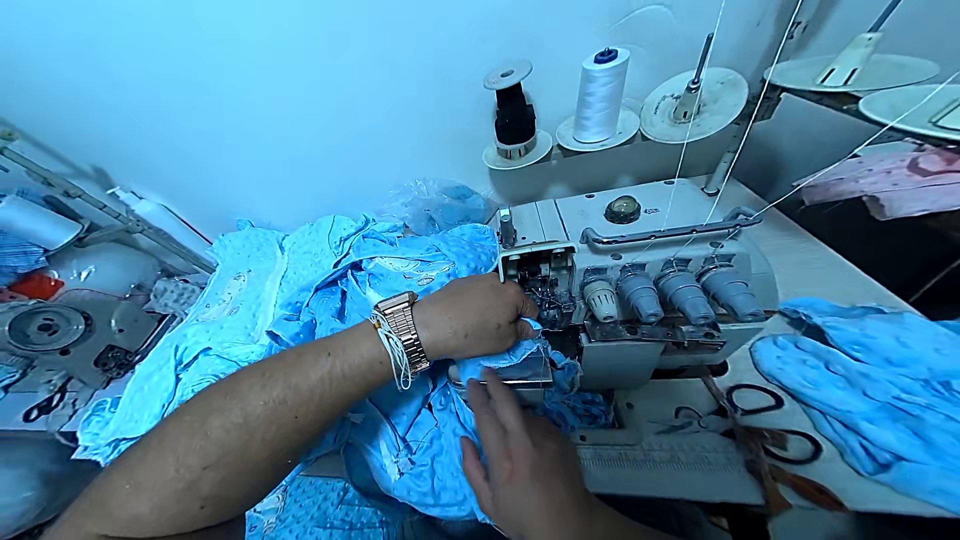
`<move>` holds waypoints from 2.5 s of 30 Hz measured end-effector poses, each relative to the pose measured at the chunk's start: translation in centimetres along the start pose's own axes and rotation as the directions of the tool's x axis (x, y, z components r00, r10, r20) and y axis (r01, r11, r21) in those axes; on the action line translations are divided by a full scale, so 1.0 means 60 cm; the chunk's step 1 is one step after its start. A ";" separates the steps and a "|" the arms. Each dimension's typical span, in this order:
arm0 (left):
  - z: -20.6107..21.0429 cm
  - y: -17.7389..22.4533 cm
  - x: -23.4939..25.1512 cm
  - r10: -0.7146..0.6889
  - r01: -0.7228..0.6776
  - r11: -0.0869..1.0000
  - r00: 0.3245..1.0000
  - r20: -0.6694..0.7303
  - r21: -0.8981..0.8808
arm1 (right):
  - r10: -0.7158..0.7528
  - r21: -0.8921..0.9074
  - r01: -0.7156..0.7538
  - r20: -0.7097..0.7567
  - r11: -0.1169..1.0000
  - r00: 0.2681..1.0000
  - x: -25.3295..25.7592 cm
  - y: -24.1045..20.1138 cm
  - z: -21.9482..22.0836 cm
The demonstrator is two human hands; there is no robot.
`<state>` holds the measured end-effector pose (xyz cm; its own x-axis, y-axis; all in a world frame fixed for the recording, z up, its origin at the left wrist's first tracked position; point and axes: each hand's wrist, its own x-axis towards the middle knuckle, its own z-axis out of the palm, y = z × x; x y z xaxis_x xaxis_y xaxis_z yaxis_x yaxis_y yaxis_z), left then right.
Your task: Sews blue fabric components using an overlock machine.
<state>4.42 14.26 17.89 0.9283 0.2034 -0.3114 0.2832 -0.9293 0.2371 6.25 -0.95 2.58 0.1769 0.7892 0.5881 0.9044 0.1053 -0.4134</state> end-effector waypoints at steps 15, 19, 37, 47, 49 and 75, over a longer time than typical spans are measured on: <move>0.023 -0.037 -0.014 0.190 -0.192 0.981 0.972 -0.141 0.002 | 0.036 0.394 0.147 -0.421 0.907 0.906 0.012 0.105 -0.026; 0.037 -0.026 -0.007 0.263 -0.268 0.963 0.939 -0.221 0.008 | 0.186 0.497 -0.064 -0.201 0.865 0.962 0.039 0.126 -0.040; 0.058 -0.042 -0.009 0.445 -0.436 0.895 0.860 -0.250 0.096 | 0.271 0.767 -0.008 -0.216 0.641 0.938 0.018 0.150 0.003; 0.060 -0.064 -0.003 0.115 -0.279 0.894 0.899 -0.423 -0.350 | 0.200 0.639 0.055 -0.320 0.767 0.926 0.044 0.140 0.002; 0.065 -0.058 -0.005 0.087 -0.279 0.828 0.921 -0.380 -0.486 | 0.149 0.561 0.086 -0.360 0.823 0.921 0.043 0.142 0.006; 0.074 -0.045 0.000 0.390 -0.231 0.877 0.855 -0.342 0.422 | 0.261 0.545 -0.176 -0.082 0.820 0.962 0.045 0.136 -0.046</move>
<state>2.57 15.40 13.19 0.9866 -0.0830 0.1408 -0.0679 -0.9917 -0.1090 15.18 0.38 2.68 0.4380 0.7370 0.5147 0.4985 0.2773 -0.8213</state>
